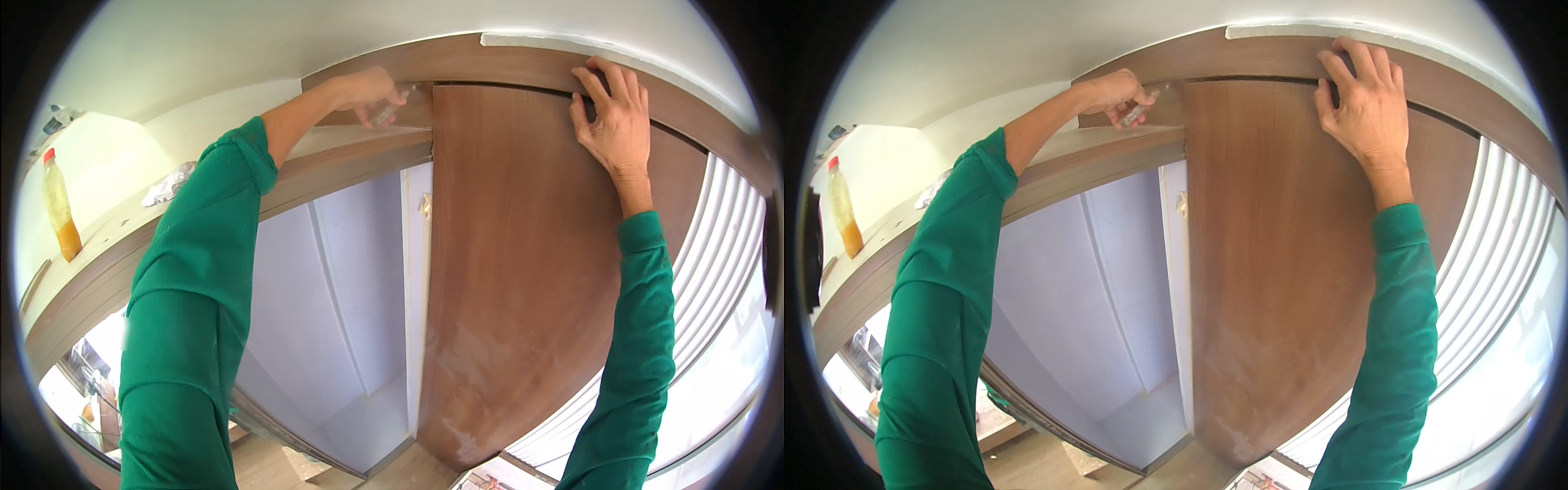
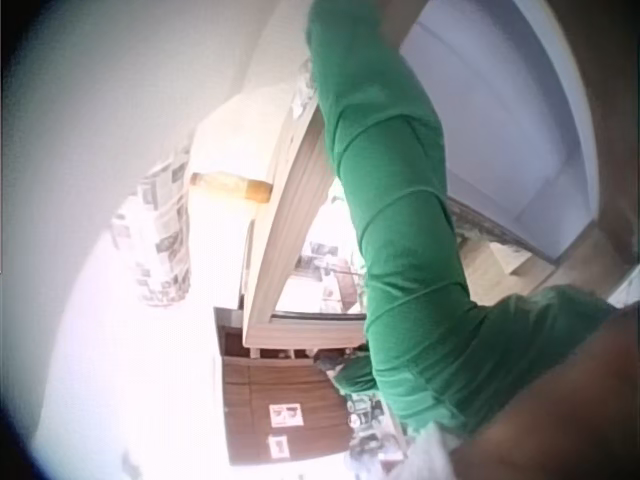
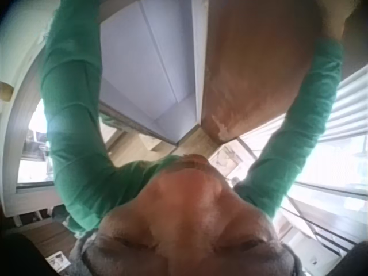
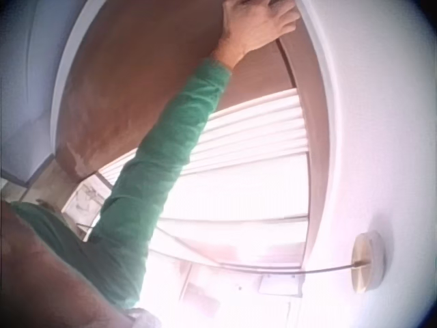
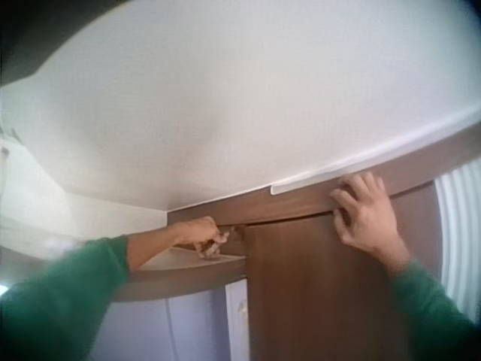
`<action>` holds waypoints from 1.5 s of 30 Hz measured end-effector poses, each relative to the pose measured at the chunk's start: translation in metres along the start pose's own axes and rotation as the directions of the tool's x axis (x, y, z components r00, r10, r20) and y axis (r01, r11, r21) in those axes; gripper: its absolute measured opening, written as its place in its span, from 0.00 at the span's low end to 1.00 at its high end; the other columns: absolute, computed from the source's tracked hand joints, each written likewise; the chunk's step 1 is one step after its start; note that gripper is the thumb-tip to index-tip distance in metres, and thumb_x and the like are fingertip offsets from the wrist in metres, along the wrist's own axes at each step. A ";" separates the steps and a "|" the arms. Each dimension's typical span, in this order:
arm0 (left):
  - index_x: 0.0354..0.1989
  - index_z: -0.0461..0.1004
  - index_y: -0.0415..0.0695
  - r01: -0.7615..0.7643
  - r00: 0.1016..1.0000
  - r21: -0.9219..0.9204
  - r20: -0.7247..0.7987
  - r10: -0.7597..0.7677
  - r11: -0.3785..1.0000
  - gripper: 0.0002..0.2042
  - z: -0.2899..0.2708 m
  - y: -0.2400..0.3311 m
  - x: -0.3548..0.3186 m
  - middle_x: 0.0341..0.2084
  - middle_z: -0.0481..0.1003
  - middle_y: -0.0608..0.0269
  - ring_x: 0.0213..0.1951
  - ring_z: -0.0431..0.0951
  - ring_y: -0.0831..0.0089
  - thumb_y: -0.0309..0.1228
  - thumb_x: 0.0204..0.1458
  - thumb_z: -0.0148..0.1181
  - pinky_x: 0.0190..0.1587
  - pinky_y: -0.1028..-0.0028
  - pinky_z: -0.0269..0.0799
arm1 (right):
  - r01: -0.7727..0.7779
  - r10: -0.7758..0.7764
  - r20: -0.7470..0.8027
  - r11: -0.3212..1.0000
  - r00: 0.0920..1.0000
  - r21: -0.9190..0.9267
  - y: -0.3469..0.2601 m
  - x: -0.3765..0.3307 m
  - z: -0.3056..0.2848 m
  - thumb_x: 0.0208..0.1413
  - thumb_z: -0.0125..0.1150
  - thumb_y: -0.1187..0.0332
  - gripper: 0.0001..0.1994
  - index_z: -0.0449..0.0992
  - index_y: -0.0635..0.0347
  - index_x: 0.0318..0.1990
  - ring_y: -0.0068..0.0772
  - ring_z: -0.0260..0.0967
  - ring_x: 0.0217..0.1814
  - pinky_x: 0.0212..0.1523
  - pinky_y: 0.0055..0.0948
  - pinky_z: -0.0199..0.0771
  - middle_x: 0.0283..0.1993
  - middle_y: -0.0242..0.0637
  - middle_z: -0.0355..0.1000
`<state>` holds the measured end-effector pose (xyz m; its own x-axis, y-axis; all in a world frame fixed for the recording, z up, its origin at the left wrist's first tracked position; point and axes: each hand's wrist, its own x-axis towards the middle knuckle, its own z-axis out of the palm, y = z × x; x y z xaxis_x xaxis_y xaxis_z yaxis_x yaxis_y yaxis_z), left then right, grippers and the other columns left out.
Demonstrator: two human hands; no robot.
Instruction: The person aligns a wooden cabinet door and repeatedly uses a screwdriver to tighten screws along the top edge. They occasionally pause to adjust the door position and wipe the surface with a cloth. The task continues with repeated screw tightening and minor adjustments throughout the clip.
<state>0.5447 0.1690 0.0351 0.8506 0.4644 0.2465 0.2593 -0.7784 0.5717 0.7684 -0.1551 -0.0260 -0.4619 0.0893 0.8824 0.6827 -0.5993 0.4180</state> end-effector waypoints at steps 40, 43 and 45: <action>0.61 0.72 0.28 0.273 0.576 0.861 -0.504 0.643 0.430 0.36 0.094 -0.073 -0.242 0.60 0.72 0.41 0.66 0.66 0.50 0.43 0.49 0.73 0.72 0.55 0.57 | -0.417 0.081 0.673 0.837 0.735 0.354 -0.173 0.047 0.065 0.62 0.62 0.62 0.18 0.82 0.55 0.58 0.62 0.78 0.53 0.55 0.55 0.77 0.47 0.55 0.82; 0.58 0.74 0.28 0.253 0.556 0.856 -0.510 0.656 0.450 0.33 0.095 -0.076 -0.240 0.56 0.74 0.43 0.62 0.68 0.52 0.40 0.47 0.71 0.69 0.57 0.59 | -0.422 0.105 0.696 0.855 0.710 0.301 -0.181 0.058 0.080 0.63 0.62 0.61 0.18 0.82 0.55 0.58 0.62 0.77 0.54 0.56 0.54 0.77 0.48 0.55 0.81; 0.55 0.75 0.28 0.241 0.519 0.845 -0.528 0.672 0.477 0.30 0.096 -0.078 -0.235 0.53 0.74 0.44 0.58 0.70 0.53 0.37 0.46 0.70 0.67 0.57 0.60 | -0.409 0.116 0.713 0.876 0.692 0.255 -0.178 0.062 0.089 0.63 0.62 0.60 0.19 0.82 0.55 0.58 0.62 0.77 0.55 0.56 0.54 0.77 0.48 0.55 0.81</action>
<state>0.3688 0.0804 -0.1426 0.3746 -0.0596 0.9253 0.7155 -0.6161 -0.3293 0.6687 0.0284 -0.0265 0.1630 0.5594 0.8127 0.9314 -0.3590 0.0603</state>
